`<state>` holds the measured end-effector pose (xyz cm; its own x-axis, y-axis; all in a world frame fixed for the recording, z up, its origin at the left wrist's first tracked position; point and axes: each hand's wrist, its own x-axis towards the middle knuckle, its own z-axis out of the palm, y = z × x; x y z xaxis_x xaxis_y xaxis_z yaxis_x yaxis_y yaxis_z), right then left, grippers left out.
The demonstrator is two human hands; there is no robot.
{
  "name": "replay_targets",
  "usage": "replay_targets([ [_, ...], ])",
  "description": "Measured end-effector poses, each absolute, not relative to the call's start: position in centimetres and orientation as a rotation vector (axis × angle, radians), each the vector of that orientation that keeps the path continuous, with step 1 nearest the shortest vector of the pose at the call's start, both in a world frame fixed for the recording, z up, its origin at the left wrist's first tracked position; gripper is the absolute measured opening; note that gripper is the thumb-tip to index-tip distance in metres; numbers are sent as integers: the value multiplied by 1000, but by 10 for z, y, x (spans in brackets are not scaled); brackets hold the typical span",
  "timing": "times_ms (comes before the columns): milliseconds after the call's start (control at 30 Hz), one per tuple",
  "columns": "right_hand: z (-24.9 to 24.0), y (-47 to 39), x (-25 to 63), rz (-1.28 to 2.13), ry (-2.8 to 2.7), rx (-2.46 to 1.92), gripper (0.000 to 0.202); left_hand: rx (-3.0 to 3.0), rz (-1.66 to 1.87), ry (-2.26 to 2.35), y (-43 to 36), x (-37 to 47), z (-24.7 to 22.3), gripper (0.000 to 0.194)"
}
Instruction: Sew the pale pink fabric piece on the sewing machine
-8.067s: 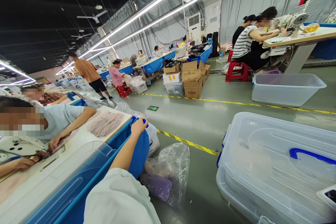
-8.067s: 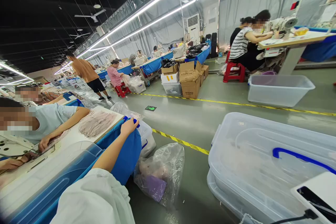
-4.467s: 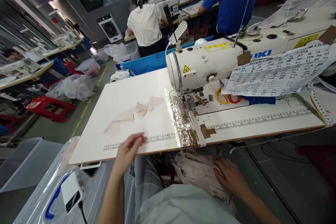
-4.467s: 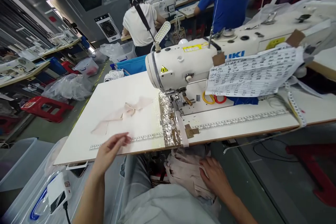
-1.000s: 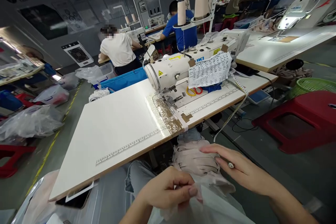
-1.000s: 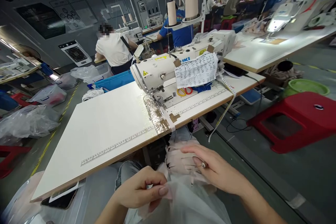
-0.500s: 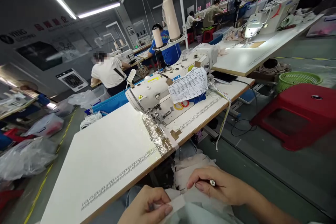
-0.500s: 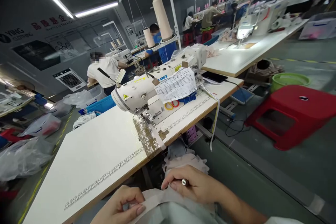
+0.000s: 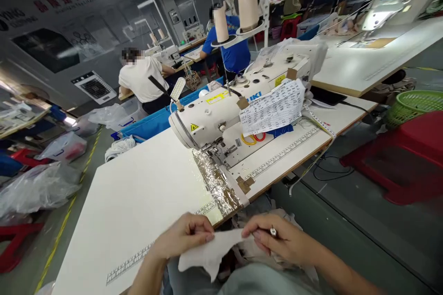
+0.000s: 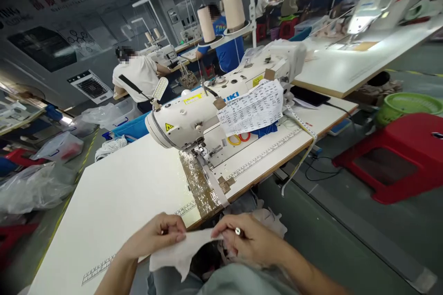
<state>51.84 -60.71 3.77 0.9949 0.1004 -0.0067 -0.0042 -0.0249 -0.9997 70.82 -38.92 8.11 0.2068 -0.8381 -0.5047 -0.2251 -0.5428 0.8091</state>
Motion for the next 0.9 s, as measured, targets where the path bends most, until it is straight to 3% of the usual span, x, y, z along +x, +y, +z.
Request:
replay_targets([
  [433, -1, -611, 512, 34, 329, -1672, 53, 2159, -1146, -1309, -432, 838, 72, 37],
  [600, -10, -592, 498, 5, 423, -1624, 66, 2279, -609, -1366, -457, 834, 51, 29],
  [800, -5, -580, 492, 7, 438, -1659, 69, 2405, 161, -1444, -437, 792, 28, 40],
  [900, 1, -581, 487, 30, 435, -1681, 68, 2515, 281, -1607, -419, 770, 15, 48],
])
